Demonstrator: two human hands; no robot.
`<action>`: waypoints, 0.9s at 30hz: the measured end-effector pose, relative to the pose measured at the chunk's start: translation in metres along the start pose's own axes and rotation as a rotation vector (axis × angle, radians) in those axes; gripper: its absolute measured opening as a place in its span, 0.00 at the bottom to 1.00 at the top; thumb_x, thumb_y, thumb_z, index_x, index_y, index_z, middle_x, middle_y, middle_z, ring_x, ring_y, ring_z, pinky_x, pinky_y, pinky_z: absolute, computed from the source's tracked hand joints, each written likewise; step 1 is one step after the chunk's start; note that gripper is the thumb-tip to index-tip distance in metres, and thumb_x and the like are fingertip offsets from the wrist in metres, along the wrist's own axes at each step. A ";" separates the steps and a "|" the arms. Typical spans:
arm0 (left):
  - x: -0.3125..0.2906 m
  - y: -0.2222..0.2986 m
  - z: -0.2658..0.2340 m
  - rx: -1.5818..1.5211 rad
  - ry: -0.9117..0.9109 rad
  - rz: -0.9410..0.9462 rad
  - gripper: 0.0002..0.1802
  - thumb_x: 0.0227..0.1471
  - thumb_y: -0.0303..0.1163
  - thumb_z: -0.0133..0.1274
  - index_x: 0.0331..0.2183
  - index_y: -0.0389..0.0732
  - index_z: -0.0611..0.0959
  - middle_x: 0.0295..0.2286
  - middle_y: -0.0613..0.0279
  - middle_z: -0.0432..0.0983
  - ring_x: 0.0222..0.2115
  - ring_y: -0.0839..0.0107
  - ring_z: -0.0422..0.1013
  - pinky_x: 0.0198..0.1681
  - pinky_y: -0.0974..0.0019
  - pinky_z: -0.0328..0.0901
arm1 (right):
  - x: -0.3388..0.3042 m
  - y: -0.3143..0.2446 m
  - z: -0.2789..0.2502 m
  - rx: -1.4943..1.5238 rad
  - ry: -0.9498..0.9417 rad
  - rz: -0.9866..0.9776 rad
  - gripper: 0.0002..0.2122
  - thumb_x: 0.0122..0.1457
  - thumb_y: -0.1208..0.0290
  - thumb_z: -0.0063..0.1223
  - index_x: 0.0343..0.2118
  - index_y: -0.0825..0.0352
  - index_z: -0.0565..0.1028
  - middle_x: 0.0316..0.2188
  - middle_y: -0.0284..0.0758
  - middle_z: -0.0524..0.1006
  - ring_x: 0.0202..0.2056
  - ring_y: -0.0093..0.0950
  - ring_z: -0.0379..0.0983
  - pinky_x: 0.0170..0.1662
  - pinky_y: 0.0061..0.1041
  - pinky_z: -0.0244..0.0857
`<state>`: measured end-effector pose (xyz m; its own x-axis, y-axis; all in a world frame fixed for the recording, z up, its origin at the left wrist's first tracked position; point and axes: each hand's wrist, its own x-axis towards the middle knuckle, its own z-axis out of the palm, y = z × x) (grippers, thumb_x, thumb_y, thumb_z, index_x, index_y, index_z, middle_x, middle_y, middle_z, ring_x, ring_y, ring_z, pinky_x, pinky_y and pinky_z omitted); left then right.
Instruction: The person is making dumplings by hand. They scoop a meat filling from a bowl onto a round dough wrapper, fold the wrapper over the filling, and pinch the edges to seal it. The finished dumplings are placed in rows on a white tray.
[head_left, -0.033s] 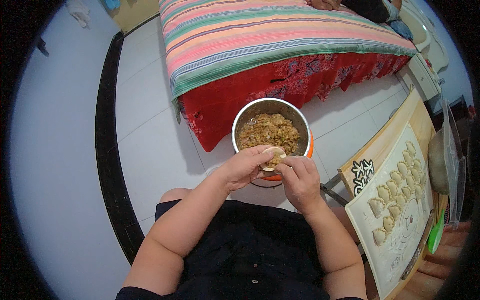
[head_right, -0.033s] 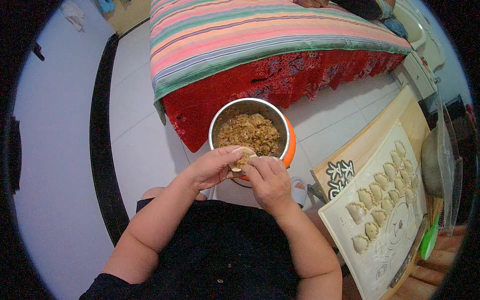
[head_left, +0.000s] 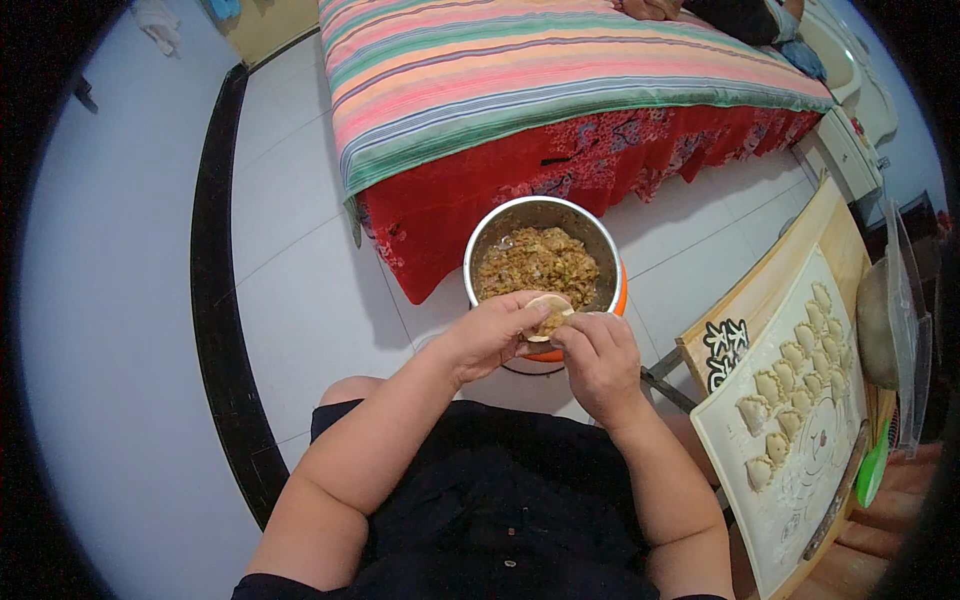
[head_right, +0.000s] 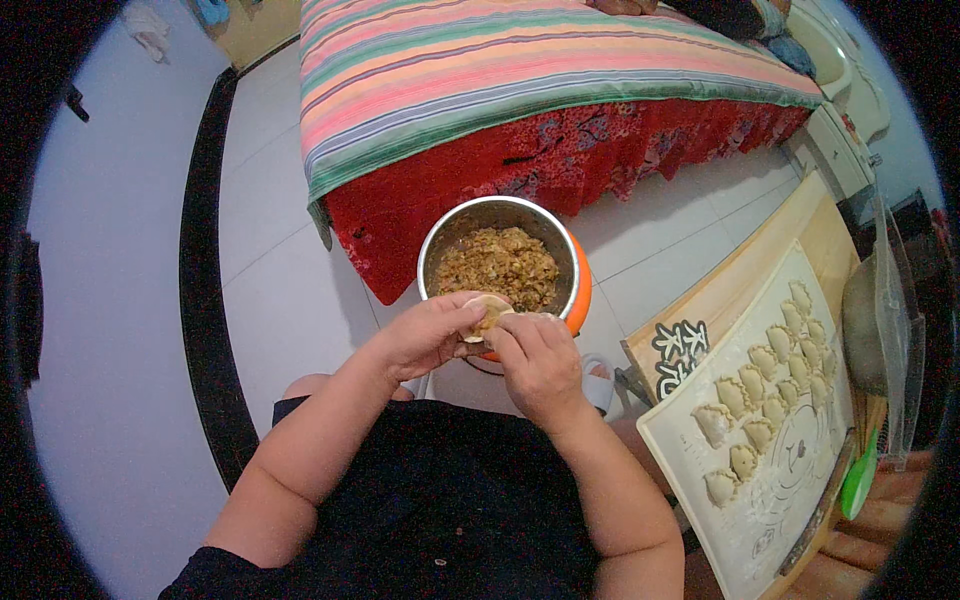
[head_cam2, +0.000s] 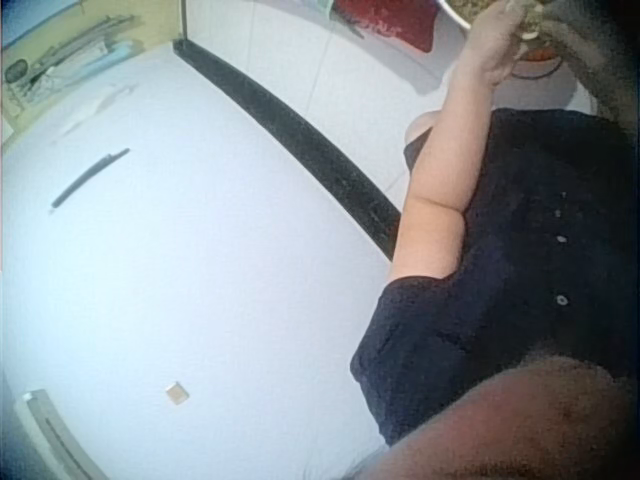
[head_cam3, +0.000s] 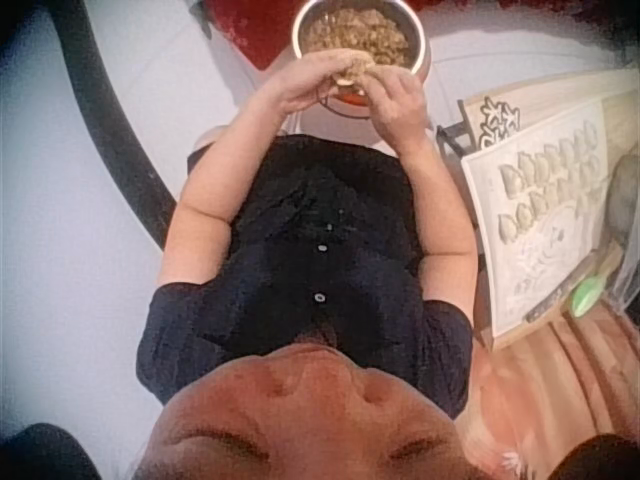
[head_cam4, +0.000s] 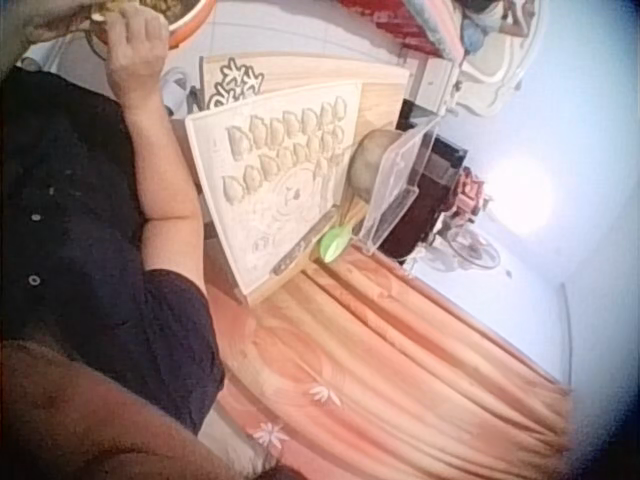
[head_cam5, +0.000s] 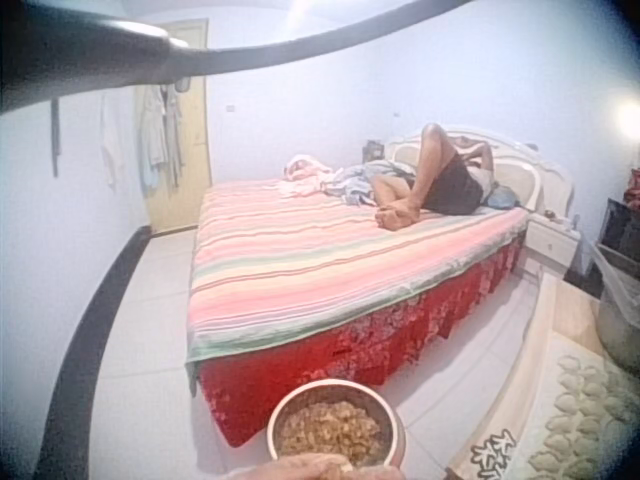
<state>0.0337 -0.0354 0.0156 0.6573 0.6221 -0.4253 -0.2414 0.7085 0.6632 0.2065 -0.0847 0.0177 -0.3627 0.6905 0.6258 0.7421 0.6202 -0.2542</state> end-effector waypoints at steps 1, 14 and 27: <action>0.000 0.000 0.002 0.028 -0.005 0.001 0.18 0.60 0.34 0.38 0.49 0.38 0.70 0.44 0.62 0.69 0.43 0.75 0.68 0.47 0.68 0.66 | -0.001 0.001 0.001 0.017 -0.008 0.019 0.09 0.43 0.75 0.52 0.31 0.64 0.73 0.32 0.33 0.73 0.34 0.32 0.70 0.38 0.30 0.64; -0.001 -0.003 0.000 0.253 -0.072 0.068 0.23 0.60 0.37 0.38 0.53 0.37 0.65 0.47 0.58 0.67 0.46 0.72 0.66 0.49 0.64 0.64 | 0.006 -0.004 -0.004 0.413 0.043 0.395 0.09 0.44 0.82 0.55 0.31 0.67 0.72 0.36 0.39 0.73 0.39 0.38 0.68 0.44 0.32 0.61; -0.006 -0.003 0.008 0.716 -0.076 0.295 0.30 0.53 0.30 0.51 0.56 0.39 0.61 0.50 0.59 0.64 0.49 0.72 0.62 0.51 0.66 0.60 | 0.002 -0.005 -0.003 0.547 0.069 0.595 0.05 0.49 0.80 0.53 0.31 0.68 0.73 0.33 0.38 0.75 0.37 0.35 0.70 0.42 0.29 0.63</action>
<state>0.0360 -0.0440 0.0212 0.6912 0.7083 -0.1432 0.0891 0.1131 0.9896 0.2043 -0.0874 0.0226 0.0547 0.9485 0.3121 0.4123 0.2632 -0.8722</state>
